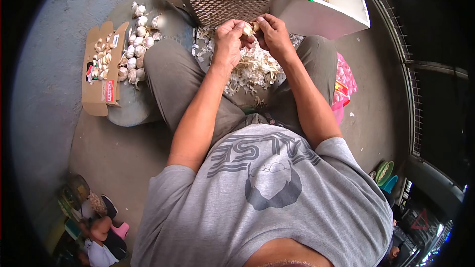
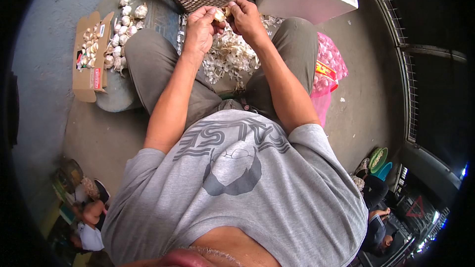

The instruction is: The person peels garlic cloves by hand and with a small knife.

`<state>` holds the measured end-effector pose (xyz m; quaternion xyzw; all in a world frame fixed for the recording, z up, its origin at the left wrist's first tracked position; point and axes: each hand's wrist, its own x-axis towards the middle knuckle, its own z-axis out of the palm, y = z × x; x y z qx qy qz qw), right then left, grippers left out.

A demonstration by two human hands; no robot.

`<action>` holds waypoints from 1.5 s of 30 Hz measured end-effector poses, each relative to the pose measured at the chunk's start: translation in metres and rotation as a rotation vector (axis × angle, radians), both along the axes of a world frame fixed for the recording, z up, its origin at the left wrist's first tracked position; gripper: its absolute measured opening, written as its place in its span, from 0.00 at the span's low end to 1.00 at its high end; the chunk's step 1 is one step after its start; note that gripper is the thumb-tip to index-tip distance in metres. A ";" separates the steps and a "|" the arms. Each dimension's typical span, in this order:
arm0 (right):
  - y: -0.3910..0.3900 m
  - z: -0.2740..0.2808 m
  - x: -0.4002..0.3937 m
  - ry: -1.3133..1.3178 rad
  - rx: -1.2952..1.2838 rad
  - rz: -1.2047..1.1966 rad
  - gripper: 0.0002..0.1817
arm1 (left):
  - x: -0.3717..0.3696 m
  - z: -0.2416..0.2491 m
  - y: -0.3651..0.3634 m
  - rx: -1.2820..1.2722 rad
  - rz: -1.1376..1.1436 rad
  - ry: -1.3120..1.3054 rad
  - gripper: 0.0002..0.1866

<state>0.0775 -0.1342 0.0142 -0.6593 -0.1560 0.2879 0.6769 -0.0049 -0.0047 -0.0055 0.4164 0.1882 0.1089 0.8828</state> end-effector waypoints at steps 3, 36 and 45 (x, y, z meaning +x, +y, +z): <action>-0.002 -0.003 0.004 0.162 0.119 0.020 0.12 | 0.001 0.001 0.000 0.015 0.013 -0.023 0.09; -0.021 0.013 0.007 -0.152 -0.273 0.502 0.12 | 0.010 -0.009 0.009 0.397 0.187 0.036 0.11; -0.011 0.017 -0.004 -0.136 0.005 0.163 0.24 | 0.010 -0.002 0.003 0.714 0.209 0.110 0.14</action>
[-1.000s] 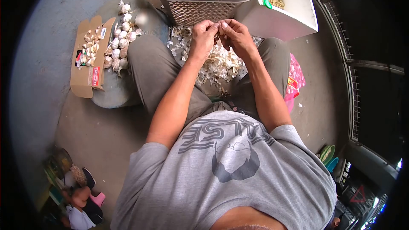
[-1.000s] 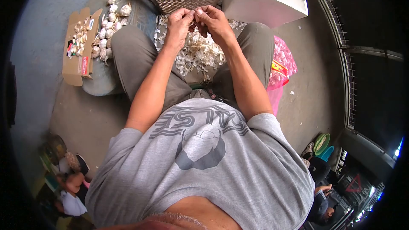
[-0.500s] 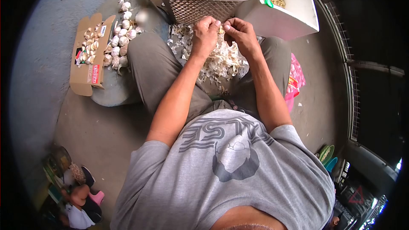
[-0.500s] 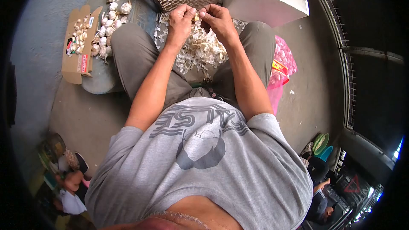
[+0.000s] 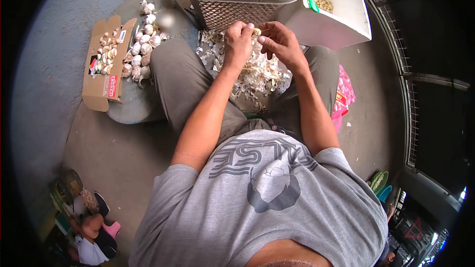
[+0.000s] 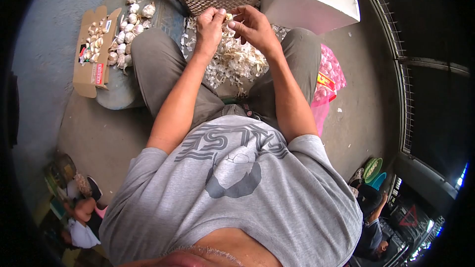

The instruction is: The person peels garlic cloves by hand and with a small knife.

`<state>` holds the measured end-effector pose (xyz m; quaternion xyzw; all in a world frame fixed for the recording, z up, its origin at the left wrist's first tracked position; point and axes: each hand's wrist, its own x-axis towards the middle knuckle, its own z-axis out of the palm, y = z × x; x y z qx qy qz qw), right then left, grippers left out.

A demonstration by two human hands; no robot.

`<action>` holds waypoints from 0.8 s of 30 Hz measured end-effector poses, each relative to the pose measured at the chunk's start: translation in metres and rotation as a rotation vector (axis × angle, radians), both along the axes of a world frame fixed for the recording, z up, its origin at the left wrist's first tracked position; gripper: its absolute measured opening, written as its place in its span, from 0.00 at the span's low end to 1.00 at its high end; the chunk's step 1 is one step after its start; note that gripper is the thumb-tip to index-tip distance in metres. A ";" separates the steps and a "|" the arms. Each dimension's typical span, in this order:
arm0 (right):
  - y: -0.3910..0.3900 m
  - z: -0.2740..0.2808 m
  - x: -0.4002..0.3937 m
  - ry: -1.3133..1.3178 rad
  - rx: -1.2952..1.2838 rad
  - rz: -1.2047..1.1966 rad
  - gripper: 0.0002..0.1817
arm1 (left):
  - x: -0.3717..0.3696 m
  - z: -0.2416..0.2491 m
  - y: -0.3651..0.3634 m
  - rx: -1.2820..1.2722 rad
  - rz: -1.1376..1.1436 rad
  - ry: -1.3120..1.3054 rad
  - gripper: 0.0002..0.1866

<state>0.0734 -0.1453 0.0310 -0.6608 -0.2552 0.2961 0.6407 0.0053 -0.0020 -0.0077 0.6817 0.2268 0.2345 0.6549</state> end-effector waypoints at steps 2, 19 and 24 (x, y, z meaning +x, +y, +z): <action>0.005 0.001 -0.005 -0.052 -0.030 -0.046 0.19 | -0.003 0.008 -0.001 0.103 0.006 0.041 0.15; 0.001 -0.002 0.000 0.011 -0.023 -0.053 0.07 | -0.004 -0.002 -0.002 0.152 -0.118 0.100 0.16; -0.014 0.030 0.024 0.036 -0.173 0.002 0.06 | 0.001 -0.012 0.003 -0.474 -0.114 -0.042 0.15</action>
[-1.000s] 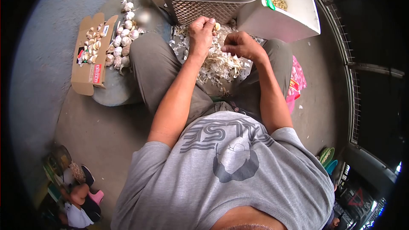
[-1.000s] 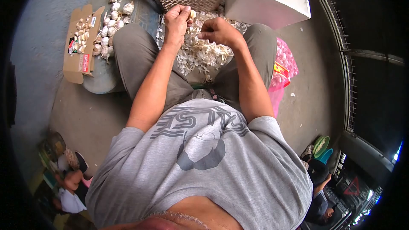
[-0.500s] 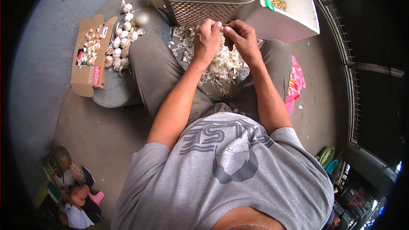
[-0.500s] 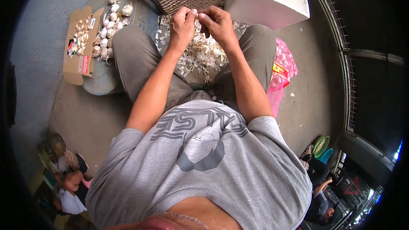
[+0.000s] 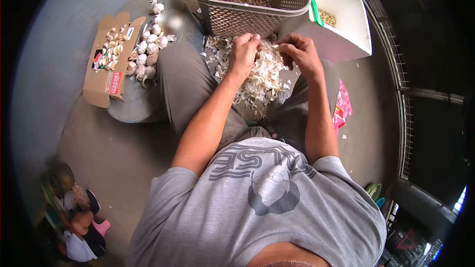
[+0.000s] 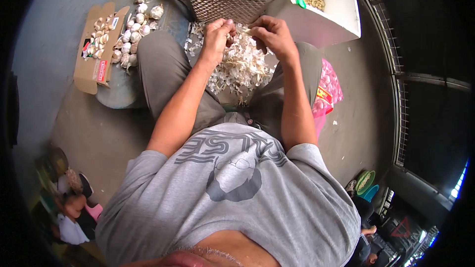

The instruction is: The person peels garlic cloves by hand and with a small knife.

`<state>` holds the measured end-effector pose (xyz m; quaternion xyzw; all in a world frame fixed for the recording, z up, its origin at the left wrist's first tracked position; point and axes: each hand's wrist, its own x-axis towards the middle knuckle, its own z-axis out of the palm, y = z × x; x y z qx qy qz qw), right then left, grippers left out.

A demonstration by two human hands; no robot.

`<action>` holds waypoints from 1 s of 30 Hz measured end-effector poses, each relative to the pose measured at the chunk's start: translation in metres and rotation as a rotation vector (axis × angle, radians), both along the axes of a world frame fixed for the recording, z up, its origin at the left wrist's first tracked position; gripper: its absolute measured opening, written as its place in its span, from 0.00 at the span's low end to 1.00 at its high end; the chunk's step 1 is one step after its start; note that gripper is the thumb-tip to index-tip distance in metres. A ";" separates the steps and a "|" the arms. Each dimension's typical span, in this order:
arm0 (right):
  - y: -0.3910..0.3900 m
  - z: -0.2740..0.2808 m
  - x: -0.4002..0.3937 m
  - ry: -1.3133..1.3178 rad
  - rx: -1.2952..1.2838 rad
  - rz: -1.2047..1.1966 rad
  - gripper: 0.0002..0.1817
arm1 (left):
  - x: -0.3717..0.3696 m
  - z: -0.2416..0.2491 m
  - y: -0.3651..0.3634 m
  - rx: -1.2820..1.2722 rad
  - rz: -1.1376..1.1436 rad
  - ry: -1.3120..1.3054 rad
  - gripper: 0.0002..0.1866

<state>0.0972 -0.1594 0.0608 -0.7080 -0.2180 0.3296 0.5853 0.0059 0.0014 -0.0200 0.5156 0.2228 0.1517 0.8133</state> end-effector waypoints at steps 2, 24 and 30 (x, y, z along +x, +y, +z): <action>0.005 0.008 0.016 -0.054 0.043 0.006 0.11 | -0.005 0.017 0.001 -0.194 0.029 0.002 0.15; 0.028 -0.009 -0.029 -0.487 -0.138 -0.030 0.13 | -0.012 0.015 0.001 -0.339 -0.068 -0.070 0.05; 0.033 -0.039 -0.026 -0.496 -0.007 -0.109 0.09 | -0.011 0.016 -0.003 -0.324 -0.010 -0.092 0.03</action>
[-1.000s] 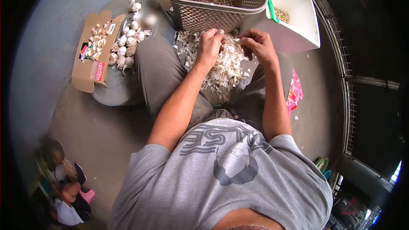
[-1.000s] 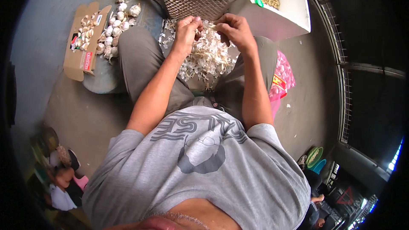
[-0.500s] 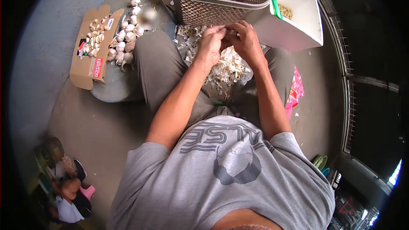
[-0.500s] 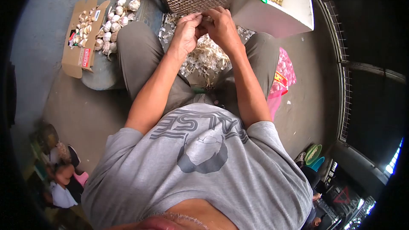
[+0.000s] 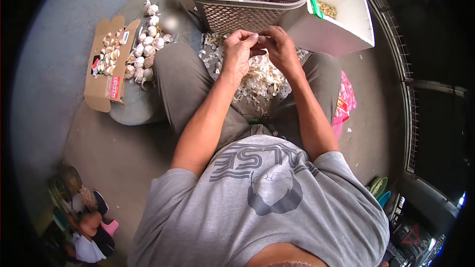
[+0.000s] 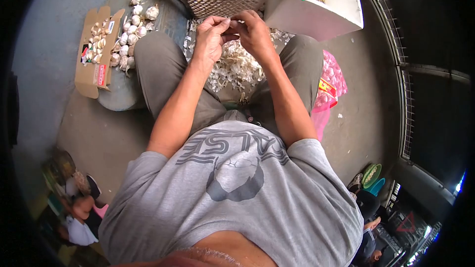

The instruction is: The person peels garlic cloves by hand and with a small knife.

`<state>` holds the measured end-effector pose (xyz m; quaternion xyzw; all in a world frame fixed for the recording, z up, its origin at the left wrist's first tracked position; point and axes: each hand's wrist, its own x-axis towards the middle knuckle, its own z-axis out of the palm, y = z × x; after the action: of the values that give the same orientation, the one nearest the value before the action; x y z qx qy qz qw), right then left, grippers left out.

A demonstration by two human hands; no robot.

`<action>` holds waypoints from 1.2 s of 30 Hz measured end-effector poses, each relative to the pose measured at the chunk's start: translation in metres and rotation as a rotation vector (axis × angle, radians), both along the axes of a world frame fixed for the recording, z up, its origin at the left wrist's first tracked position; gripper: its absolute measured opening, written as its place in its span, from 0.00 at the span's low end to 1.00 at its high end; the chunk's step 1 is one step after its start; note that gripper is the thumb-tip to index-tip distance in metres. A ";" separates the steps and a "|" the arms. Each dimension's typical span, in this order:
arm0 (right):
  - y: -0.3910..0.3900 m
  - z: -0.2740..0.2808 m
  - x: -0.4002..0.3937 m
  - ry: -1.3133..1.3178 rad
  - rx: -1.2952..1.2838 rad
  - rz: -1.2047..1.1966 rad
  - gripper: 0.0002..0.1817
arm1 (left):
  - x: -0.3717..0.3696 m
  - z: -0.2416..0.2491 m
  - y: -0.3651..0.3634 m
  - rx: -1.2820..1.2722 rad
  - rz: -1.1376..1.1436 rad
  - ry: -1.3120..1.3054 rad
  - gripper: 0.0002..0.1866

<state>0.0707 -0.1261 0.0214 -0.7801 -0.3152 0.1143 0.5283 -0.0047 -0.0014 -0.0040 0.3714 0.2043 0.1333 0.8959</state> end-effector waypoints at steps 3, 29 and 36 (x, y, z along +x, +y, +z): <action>0.000 0.006 0.001 -0.202 -0.037 0.058 0.07 | 0.003 -0.006 0.001 0.027 0.031 0.002 0.04; -0.005 -0.027 0.015 0.769 0.434 0.042 0.10 | 0.002 0.005 -0.006 0.141 -0.006 -0.046 0.08; -0.013 -0.022 0.025 0.875 0.596 -0.005 0.12 | 0.004 0.003 -0.004 0.209 0.034 -0.056 0.11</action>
<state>0.0952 -0.1391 -0.0007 -0.4760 -0.0821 0.3335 0.8096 -0.0002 -0.0055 -0.0013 0.4552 0.1703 0.1793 0.8554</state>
